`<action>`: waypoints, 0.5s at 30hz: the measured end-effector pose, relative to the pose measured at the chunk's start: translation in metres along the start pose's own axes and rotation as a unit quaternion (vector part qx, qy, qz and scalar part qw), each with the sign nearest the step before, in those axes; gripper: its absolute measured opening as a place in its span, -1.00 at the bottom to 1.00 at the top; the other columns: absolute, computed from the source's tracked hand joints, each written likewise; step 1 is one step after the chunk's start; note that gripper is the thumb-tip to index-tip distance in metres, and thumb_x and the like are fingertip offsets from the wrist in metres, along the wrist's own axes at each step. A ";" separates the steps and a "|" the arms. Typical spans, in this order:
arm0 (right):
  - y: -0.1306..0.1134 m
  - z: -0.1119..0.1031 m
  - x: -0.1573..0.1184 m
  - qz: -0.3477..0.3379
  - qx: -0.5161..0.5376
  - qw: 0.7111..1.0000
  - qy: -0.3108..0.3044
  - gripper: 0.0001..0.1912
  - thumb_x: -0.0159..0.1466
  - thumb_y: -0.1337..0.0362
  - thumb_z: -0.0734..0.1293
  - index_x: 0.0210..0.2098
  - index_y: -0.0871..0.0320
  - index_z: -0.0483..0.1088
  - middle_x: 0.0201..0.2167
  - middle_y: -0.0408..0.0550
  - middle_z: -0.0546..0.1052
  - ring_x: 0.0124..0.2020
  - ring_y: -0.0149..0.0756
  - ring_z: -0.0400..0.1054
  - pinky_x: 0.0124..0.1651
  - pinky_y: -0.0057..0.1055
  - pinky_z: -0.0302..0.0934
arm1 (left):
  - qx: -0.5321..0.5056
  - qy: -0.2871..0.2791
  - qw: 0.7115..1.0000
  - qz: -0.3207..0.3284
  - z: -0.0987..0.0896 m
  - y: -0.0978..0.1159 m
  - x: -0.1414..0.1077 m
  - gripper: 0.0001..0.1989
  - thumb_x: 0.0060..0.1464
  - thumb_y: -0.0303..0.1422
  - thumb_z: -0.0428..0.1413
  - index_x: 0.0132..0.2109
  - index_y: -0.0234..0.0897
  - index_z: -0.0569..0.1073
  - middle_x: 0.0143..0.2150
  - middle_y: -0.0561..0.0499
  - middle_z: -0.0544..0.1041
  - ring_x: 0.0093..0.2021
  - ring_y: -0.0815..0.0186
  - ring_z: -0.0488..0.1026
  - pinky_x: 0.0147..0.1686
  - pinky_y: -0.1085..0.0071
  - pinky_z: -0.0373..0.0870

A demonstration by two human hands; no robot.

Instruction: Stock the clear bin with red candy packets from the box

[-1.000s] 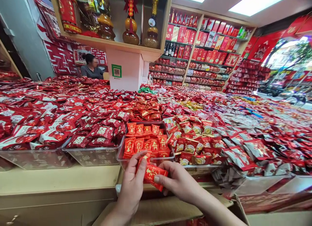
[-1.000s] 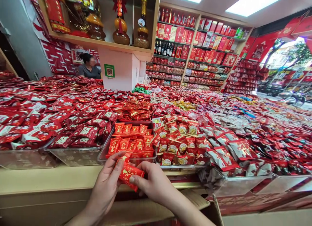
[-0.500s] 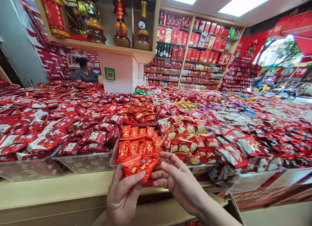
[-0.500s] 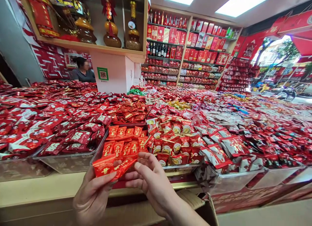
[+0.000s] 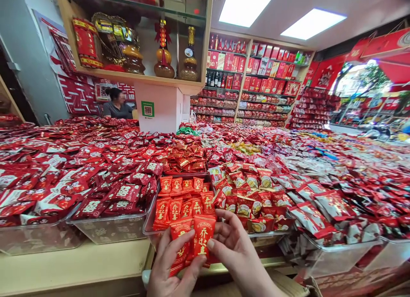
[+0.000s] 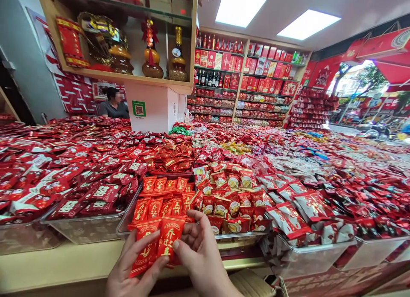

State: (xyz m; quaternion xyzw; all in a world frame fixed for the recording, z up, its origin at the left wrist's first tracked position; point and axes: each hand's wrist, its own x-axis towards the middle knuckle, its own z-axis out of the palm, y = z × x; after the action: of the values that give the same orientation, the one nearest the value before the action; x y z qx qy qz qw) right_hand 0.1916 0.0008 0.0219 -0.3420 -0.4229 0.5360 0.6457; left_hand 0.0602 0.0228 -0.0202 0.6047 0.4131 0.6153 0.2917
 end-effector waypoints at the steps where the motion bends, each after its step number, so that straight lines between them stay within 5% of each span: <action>1: 0.003 -0.001 -0.002 -0.031 -0.056 0.998 0.000 -0.54 0.10 0.32 0.31 -0.08 0.05 0.03 -0.26 -0.03 0.40 -0.31 -0.32 0.37 -0.26 -0.33 0.29 | 0.003 0.000 1.000 -0.010 0.000 -0.001 0.002 -0.70 -0.20 -0.25 0.22 -0.21 -0.05 0.51 -0.08 -0.01 0.38 0.05 0.12 0.27 0.05 0.27 0.19; 4: 0.014 -0.003 -0.006 -0.179 -0.300 0.937 0.007 -0.64 0.15 0.40 0.19 -0.06 0.02 0.12 -0.04 0.07 0.26 -0.20 -0.28 0.32 -0.26 -0.35 0.31 | 0.000 -0.015 0.998 -0.060 -0.002 -0.006 0.009 -0.68 -0.21 -0.23 0.21 -0.21 -0.14 0.48 -0.05 -0.06 0.33 -0.02 0.09 0.32 -0.03 0.18 0.27; 7: 0.023 -0.005 -0.007 -0.332 -0.500 0.798 -0.054 -0.52 0.08 0.46 0.20 0.00 0.09 0.14 -0.02 0.12 0.27 -0.09 -0.13 0.24 -0.16 -0.25 0.29 | -0.014 -0.021 0.995 -0.098 -0.003 -0.006 0.014 -0.67 -0.21 -0.19 0.20 -0.24 -0.22 0.47 -0.11 -0.09 0.37 -0.10 0.09 0.36 -0.07 0.16 0.30; 11: 0.020 -0.002 -0.004 -0.439 -0.631 0.633 -0.088 -0.51 0.12 0.53 0.14 0.06 0.29 0.09 -0.23 0.20 0.45 -0.28 -0.13 0.31 -0.29 -0.25 0.30 | -0.039 0.022 0.996 -0.078 -0.001 0.002 0.013 -0.71 -0.23 -0.15 0.20 -0.34 -0.22 0.50 -0.21 -0.05 0.43 -0.14 0.12 0.38 -0.08 0.24 0.30; 13: 0.009 0.003 0.000 -0.442 -0.654 0.606 -0.095 -0.59 0.16 0.54 0.09 0.02 0.33 0.13 -0.28 0.21 0.46 -0.31 -0.14 0.31 -0.31 -0.26 0.28 | -0.048 0.028 0.996 -0.067 -0.001 0.006 0.011 -0.73 -0.21 -0.15 0.19 -0.36 -0.21 0.51 -0.22 -0.05 0.44 -0.11 0.11 0.36 -0.07 0.25 0.29; 15: -0.008 0.010 0.009 -0.396 -0.676 0.612 -0.106 -0.70 0.19 0.50 0.10 -0.08 0.29 0.21 -0.30 0.14 0.47 -0.32 -0.18 0.30 -0.26 -0.28 0.25 | -0.058 0.031 0.996 -0.064 -0.001 0.007 0.009 -0.76 -0.15 -0.17 0.16 -0.33 -0.19 0.51 -0.16 -0.05 0.41 -0.08 0.11 0.34 -0.04 0.22 0.26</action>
State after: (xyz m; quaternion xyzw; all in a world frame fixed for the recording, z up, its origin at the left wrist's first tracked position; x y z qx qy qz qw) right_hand 0.1863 0.0082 0.0349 -0.4217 -0.8252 -0.1772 0.3313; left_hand 0.0593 0.0268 -0.0091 0.5399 0.4231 0.6369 0.3519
